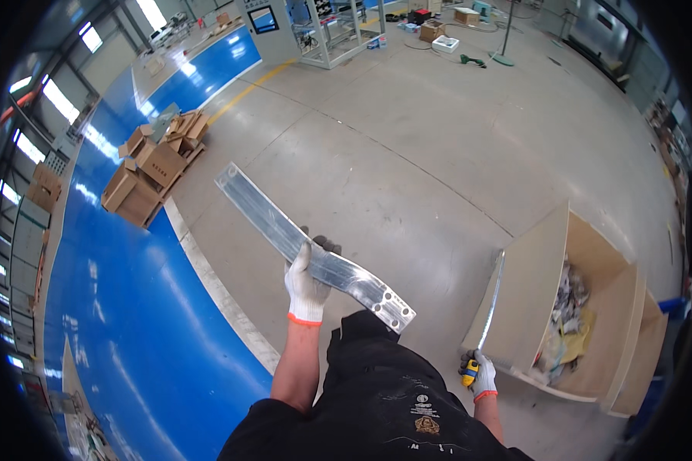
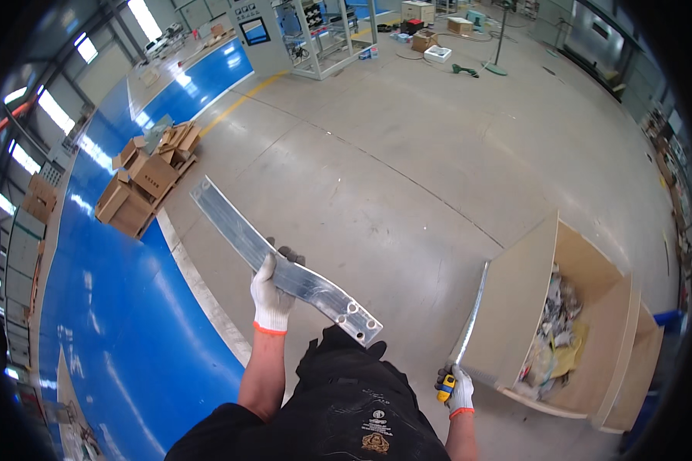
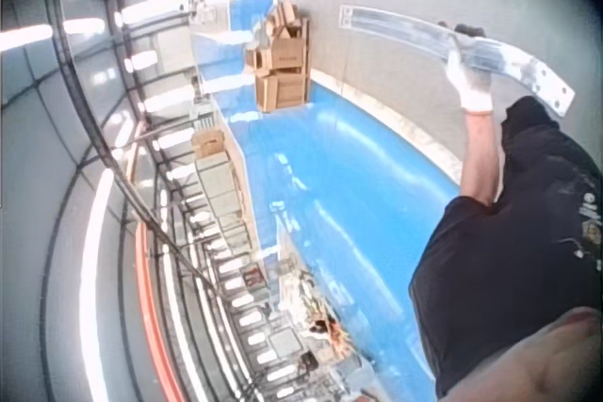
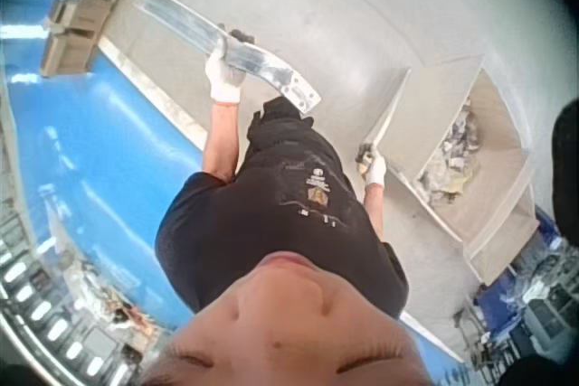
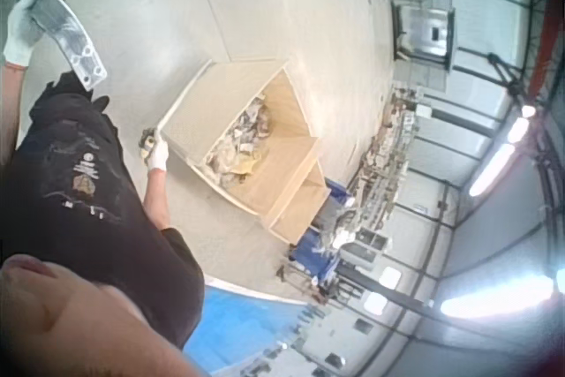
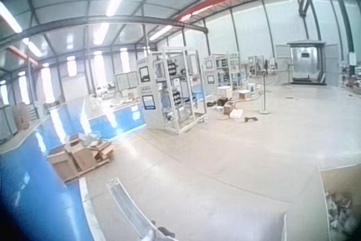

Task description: The person uses a press brake to bend a metal strip, measures it with a tape measure, and repeatedly repositions and bends the strip to achieve the desired curvature. The person also briefly compares the bent strip against a metal rack.

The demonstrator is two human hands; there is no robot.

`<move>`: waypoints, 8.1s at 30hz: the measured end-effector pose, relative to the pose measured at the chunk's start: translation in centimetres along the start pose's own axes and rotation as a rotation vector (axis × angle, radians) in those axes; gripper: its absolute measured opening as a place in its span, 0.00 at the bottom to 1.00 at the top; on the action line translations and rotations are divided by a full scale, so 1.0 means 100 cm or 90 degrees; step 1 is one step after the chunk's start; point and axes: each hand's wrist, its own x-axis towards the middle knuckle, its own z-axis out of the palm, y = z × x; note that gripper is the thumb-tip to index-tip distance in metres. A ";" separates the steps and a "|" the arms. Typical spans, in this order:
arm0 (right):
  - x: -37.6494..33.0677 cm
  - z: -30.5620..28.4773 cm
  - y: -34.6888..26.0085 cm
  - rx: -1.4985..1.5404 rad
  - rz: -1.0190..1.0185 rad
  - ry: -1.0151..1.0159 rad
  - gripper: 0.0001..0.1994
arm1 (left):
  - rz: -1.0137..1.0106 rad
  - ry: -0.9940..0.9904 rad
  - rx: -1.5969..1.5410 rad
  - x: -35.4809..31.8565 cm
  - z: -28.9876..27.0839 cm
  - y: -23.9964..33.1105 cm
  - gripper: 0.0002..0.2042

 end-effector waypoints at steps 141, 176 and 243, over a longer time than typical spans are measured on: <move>3.759 1.222 -4.335 -0.188 0.171 -0.055 0.12 | -0.144 0.464 -0.244 3.907 2.789 -2.878 0.15; 4.135 2.184 -4.553 -0.101 0.026 -0.078 0.17 | -0.177 0.216 -0.130 5.107 2.965 -2.680 0.08; 4.348 2.815 -4.547 -0.480 0.218 -0.473 0.15 | -0.103 0.430 0.198 5.336 2.887 -2.757 0.14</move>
